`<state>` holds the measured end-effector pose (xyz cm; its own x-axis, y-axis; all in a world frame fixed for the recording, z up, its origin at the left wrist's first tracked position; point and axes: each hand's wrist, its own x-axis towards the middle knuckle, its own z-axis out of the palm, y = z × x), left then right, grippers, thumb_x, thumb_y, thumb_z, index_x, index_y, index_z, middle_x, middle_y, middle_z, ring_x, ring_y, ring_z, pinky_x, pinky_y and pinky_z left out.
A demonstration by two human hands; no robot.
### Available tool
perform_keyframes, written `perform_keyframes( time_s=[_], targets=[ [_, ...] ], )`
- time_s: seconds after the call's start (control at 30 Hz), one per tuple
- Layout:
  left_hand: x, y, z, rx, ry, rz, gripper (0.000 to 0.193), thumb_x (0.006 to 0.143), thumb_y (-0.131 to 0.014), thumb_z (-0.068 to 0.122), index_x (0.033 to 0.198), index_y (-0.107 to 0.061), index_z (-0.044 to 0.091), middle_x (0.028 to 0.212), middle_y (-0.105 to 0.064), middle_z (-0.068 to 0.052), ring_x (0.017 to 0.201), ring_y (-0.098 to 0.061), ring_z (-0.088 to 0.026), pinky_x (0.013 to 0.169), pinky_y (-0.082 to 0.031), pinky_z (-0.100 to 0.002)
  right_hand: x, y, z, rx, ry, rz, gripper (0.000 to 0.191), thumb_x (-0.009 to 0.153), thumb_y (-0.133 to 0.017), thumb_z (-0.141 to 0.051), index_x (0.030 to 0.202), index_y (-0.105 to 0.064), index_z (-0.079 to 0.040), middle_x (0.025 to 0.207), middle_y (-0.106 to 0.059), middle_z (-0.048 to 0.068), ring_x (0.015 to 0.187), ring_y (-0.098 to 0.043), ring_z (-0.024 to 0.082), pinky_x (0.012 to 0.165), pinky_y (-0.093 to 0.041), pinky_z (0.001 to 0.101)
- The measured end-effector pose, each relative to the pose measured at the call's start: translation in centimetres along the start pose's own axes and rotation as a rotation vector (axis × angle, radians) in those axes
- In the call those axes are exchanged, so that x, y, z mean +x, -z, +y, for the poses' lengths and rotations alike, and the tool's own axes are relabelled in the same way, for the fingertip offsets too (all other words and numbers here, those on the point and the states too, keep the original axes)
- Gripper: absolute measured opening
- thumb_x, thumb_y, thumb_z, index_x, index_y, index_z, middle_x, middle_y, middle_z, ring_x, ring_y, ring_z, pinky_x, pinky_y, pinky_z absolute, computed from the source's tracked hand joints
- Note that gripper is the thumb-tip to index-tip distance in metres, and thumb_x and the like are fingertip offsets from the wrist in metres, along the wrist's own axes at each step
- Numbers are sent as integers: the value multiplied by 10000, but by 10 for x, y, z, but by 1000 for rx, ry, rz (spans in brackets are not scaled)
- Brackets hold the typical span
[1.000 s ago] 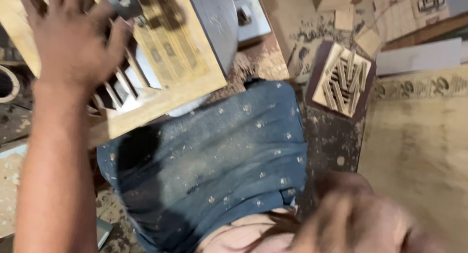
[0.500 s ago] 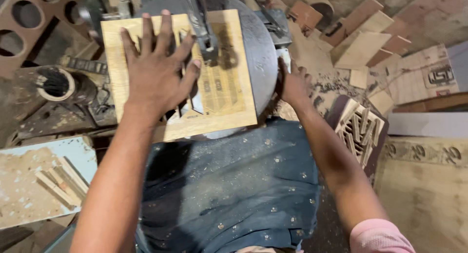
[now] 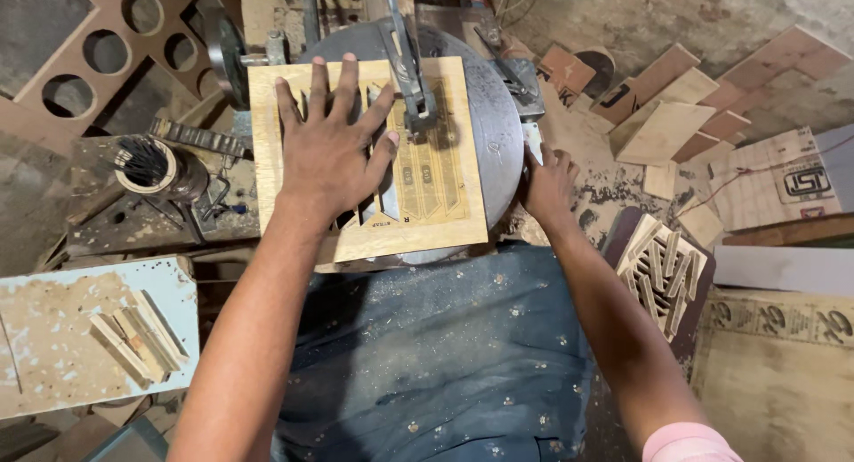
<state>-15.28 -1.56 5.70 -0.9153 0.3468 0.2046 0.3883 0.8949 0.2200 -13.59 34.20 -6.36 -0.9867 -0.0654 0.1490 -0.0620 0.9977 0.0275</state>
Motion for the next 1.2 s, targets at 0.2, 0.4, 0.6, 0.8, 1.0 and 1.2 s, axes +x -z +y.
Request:
perform_keyframes(
  time_s=[0.2, 0.4, 0.6, 0.8, 1.0, 1.2],
  targets=[
    [-3, 3, 1, -19, -4, 21, 598, 1029, -332, 536, 1589, -408, 341, 1697, -214, -180, 1561, -117, -462, 1183, 21, -739, 1, -1, -1, -15, 23, 64, 586, 785, -767, -181, 1363, -673, -178, 1412, -559, 212, 1223, -473, 427, 992, -348, 576],
    [-1, 2, 0, -26, -27, 47, 607, 1009, -361, 537, 1577, -426, 335, 1675, -220, -187, 1537, -129, -469, 1169, 6, -732, 7, 46, -20, 797, -348, 360, 310, 1097, -582, -332, 1244, -737, -107, 1173, -767, 154, 1058, -705, 233, 962, -554, 410],
    [-2, -1, -2, -10, -56, 70, 594, 1028, -362, 552, 1579, -437, 343, 1688, -262, -186, 1552, -173, -467, 1184, -28, -739, -3, 123, -85, 559, 451, 175, 536, 1077, -528, -272, 1559, -458, -48, 1639, -412, 225, 1538, -362, 387, 1266, -288, 540],
    [11, -7, -15, 23, -168, 62, 604, 1015, -357, 558, 1571, -442, 339, 1678, -288, -132, 1534, -211, -428, 1182, -60, -719, -4, 141, -117, 319, 507, 20, 659, 1003, -524, -255, 1580, -362, 18, 1661, -257, 295, 1559, -183, 498, 1265, -154, 599],
    [37, -11, -34, 99, -369, 36, 638, 1004, -365, 597, 1554, -451, 285, 1683, -294, -79, 1545, -227, -353, 1209, -89, -643, -27, 135, -139, 291, 330, -45, 711, 983, -503, -259, 1583, -287, 57, 1614, -218, 391, 1535, -127, 568, 1248, -119, 604],
    [46, -8, -39, 111, -427, -44, 624, 1007, -376, 612, 1532, -484, 293, 1684, -319, -55, 1574, -228, -326, 1235, -91, -645, -35, 134, -156, 283, 272, 18, 735, 1004, -516, -275, 1603, -239, 48, 1641, -177, 385, 1548, -84, 561, 1267, -83, 601]
  ],
)
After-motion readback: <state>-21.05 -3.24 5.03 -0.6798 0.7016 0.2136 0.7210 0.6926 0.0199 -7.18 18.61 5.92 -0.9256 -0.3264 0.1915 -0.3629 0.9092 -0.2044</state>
